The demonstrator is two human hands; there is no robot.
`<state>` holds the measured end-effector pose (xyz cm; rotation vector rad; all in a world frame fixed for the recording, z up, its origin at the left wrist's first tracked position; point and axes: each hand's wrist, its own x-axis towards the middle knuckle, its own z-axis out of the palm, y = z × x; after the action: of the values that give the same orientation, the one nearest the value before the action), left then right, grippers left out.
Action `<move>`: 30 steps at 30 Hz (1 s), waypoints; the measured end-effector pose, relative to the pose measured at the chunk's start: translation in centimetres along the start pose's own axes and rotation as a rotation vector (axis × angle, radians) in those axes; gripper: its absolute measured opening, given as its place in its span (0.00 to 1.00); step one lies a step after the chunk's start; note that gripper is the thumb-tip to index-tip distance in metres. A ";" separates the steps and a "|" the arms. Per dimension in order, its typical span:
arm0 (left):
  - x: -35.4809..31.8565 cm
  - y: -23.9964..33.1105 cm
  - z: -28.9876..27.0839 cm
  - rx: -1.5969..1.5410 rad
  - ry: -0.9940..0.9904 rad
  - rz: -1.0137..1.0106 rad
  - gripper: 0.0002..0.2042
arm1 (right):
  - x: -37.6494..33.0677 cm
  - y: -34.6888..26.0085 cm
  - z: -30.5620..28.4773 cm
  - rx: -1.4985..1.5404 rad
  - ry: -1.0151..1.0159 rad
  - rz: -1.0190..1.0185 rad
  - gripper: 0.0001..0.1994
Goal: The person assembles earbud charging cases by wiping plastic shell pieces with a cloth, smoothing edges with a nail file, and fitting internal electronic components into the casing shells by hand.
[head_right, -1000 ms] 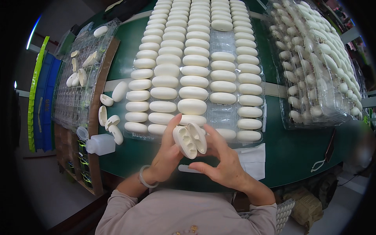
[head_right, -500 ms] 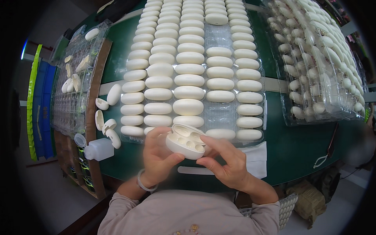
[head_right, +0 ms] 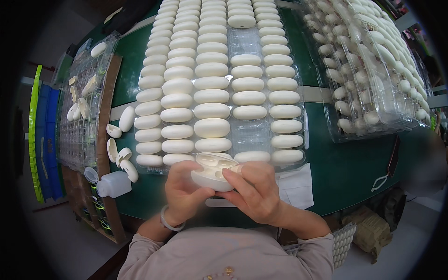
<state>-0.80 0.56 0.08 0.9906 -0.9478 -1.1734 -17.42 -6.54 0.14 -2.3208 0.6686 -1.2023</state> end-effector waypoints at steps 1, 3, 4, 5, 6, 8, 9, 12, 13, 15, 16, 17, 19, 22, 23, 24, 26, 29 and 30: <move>0.0 0.0 0.1 0.056 -0.006 0.029 0.22 | 0.0 0.0 0.0 0.008 -0.001 -0.002 0.27; 0.1 0.1 0.1 0.116 -0.003 0.055 0.23 | 0.0 -0.1 -0.1 -0.079 -0.051 -0.051 0.27; 0.3 0.3 0.2 0.164 0.005 0.030 0.22 | 0.0 -0.2 0.0 -0.069 -0.053 -0.052 0.27; 0.5 0.4 0.2 0.210 0.011 0.007 0.22 | 0.0 -0.2 0.0 -0.097 -0.052 -0.031 0.26; 0.5 0.3 0.0 0.213 0.017 0.005 0.22 | -0.1 -0.2 0.0 -0.126 -0.051 -0.009 0.25; 0.5 -0.2 -0.6 0.332 -0.098 0.091 0.20 | -0.1 -0.4 0.0 -0.128 -0.070 -0.022 0.24; 0.3 -0.4 -0.5 0.331 -0.097 0.085 0.20 | -0.2 -0.4 0.1 -0.136 -0.086 -0.034 0.23; -0.2 -0.8 -0.2 0.350 -0.006 0.054 0.18 | -0.1 -0.3 0.4 -0.162 -0.118 -0.056 0.22; -0.3 -1.0 -0.1 0.325 0.027 0.036 0.18 | -0.1 -0.2 0.5 -0.158 -0.121 -0.050 0.22; -0.3 -1.1 0.1 0.301 0.061 0.010 0.17 | -0.1 -0.1 0.6 -0.171 -0.140 -0.054 0.21; -0.2 -1.3 0.1 0.346 0.047 0.036 0.17 | -0.3 0.0 0.7 -0.167 -0.143 -0.048 0.21; -0.1 -1.3 0.1 0.393 0.036 0.062 0.16 | -0.5 0.1 0.8 -0.182 -0.111 -0.072 0.21; 0.1 -1.8 0.0 0.423 0.057 0.100 0.16 | -0.7 0.4 1.1 -0.192 -0.083 -0.093 0.20; 0.3 -1.7 0.0 0.450 0.070 0.118 0.15 | -0.9 0.5 1.6 -0.203 -0.048 -0.095 0.20; 0.5 -1.6 0.1 0.453 0.070 0.106 0.15 | -0.9 0.7 1.8 -0.206 -0.036 -0.091 0.20; 0.5 -1.6 0.2 0.408 0.091 0.080 0.16 | -0.9 0.8 1.9 -0.209 -0.024 -0.089 0.20; 0.5 -1.5 0.0 0.417 0.080 0.080 0.16 | -1.1 0.9 2.0 -0.208 -0.010 -0.099 0.21; 0.5 -1.6 0.1 0.382 0.087 0.121 0.19 | -0.8 0.6 1.8 -0.212 0.010 -0.109 0.23; 0.3 -1.6 0.2 0.339 0.103 0.149 0.22 | -0.8 0.4 1.8 -0.212 0.015 -0.097 0.23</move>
<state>-1.37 0.04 -1.38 1.2152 -1.1403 -0.8449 -16.42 -6.13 -1.52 -2.5474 0.7268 -1.2456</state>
